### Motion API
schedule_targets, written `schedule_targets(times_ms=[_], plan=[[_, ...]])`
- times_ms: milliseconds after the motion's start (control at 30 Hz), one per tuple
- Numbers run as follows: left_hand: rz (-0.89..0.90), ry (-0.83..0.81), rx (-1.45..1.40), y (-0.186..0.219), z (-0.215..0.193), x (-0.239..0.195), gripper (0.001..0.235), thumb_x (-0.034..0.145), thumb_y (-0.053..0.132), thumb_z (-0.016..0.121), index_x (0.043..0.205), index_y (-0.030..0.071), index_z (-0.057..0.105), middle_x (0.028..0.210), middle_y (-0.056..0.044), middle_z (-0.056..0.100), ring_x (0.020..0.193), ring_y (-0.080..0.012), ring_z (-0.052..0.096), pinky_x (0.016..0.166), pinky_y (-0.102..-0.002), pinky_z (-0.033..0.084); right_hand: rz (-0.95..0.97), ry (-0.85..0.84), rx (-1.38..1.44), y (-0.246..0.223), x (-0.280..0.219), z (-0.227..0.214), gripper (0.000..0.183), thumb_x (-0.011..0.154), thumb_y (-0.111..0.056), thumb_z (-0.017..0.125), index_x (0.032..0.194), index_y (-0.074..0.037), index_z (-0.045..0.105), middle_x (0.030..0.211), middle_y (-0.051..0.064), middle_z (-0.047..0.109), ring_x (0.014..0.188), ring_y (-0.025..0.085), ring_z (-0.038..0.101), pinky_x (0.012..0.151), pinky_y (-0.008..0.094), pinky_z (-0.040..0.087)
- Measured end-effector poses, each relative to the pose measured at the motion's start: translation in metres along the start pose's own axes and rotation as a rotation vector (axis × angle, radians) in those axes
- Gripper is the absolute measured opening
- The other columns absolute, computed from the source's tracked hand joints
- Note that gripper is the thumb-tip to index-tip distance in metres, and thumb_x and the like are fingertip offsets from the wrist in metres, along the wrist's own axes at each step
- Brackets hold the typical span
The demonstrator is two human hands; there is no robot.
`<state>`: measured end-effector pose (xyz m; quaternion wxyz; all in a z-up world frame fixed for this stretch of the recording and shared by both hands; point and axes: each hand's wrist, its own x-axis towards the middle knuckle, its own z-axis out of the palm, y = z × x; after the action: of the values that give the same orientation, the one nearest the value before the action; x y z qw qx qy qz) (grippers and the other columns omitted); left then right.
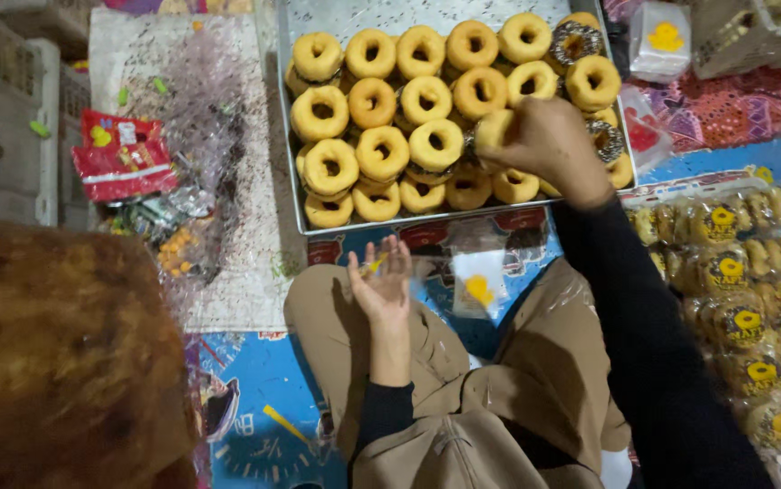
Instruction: The person sits on the floor and repeatedly picks donuts from a metal tray, places them into small clear plastic bags, and sets the filled bags aside. The person handles both plain and sprinkled donuts one at a time.
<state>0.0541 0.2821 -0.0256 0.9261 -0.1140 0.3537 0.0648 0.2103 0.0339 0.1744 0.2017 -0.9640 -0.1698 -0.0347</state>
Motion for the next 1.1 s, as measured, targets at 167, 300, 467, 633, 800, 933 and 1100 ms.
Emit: schedule_targets(times_ms=[167, 300, 467, 633, 800, 933, 1100], plan=[[-0.203, -0.097, -0.159, -0.018, 0.004, -0.003, 0.047, 0.087, 0.037, 0.074, 0.117, 0.002, 0.060, 0.125, -0.031, 0.061, 0.115, -0.0446, 0.061, 0.096, -0.056, 0.054, 0.157, 0.108, 0.980, -0.030, -0.149, 0.025, 0.071, 0.080, -0.012, 0.085, 0.139, 0.007, 0.052, 0.121, 0.012, 0.069, 0.107, 0.015, 0.069, 0.092, 0.031, 0.060], [-0.313, -0.363, -0.176, -0.053, -0.001, -0.027, 0.041, 0.094, 0.032, 0.066, 0.121, 0.002, 0.061, 0.129, -0.029, 0.059, 0.121, -0.0412, 0.059, 0.104, -0.055, 0.049, 0.335, 0.341, 1.112, -0.072, -0.243, 0.077, 0.049, 0.077, -0.003, 0.082, 0.122, 0.008, 0.063, 0.114, 0.008, 0.063, 0.102, 0.015, 0.060, 0.086, 0.029, 0.048], [-0.198, -0.541, 0.041, -0.087, 0.004, -0.077, 0.045, 0.097, 0.029, 0.061, 0.134, 0.005, 0.051, 0.142, -0.018, 0.058, 0.134, -0.0357, 0.057, 0.120, -0.056, 0.042, 0.371, 0.401, 0.636, -0.102, -0.229, 0.074, 0.040, 0.072, -0.007, 0.088, 0.107, 0.003, 0.071, 0.094, 0.012, 0.060, 0.076, 0.025, 0.054, 0.065, 0.040, 0.042], [0.014, -0.745, 0.322, -0.086, 0.026, -0.098, 0.071, 0.103, 0.033, 0.065, 0.164, 0.018, 0.034, 0.147, -0.015, 0.054, 0.134, -0.0294, 0.055, 0.116, -0.046, 0.042, -0.140, 0.212, 0.496, -0.109, -0.200, 0.045, 0.052, 0.073, -0.005, 0.083, 0.122, 0.008, 0.068, 0.098, 0.019, 0.059, 0.085, 0.035, 0.061, 0.072, 0.039, 0.051], [-0.208, -0.827, 0.237, -0.086, 0.030, -0.116, 0.076, 0.111, 0.036, 0.064, 0.172, 0.009, 0.029, 0.145, -0.012, 0.055, 0.132, -0.0269, 0.058, 0.118, -0.038, 0.050, -0.115, 0.540, 0.482, -0.106, -0.188, 0.050, 0.028, 0.079, -0.006, 0.084, 0.104, -0.003, 0.073, 0.090, 0.013, 0.066, 0.083, 0.029, 0.064, 0.073, 0.037, 0.050], [-0.114, -0.564, 0.398, -0.086, 0.027, -0.116, 0.075, 0.095, 0.041, 0.063, 0.157, 0.012, 0.034, 0.146, -0.010, 0.056, 0.131, -0.0243, 0.059, 0.106, -0.036, 0.053, 0.054, 0.479, 0.877, -0.118, -0.195, 0.046, 0.019, 0.096, 0.004, 0.068, 0.110, -0.003, 0.079, 0.093, 0.007, 0.075, 0.084, 0.019, 0.072, 0.078, 0.031, 0.057], [-0.014, -0.265, 0.631, -0.088, 0.005, -0.118, 0.049, 0.107, 0.027, 0.065, 0.149, 0.005, 0.052, 0.138, -0.009, 0.060, 0.121, -0.0236, 0.060, 0.104, -0.039, 0.048, -0.030, 0.469, 0.788, -0.115, -0.200, 0.021, 0.014, 0.088, -0.001, 0.076, 0.101, 0.000, 0.075, 0.099, 0.010, 0.077, 0.092, 0.019, 0.075, 0.082, 0.030, 0.060]])
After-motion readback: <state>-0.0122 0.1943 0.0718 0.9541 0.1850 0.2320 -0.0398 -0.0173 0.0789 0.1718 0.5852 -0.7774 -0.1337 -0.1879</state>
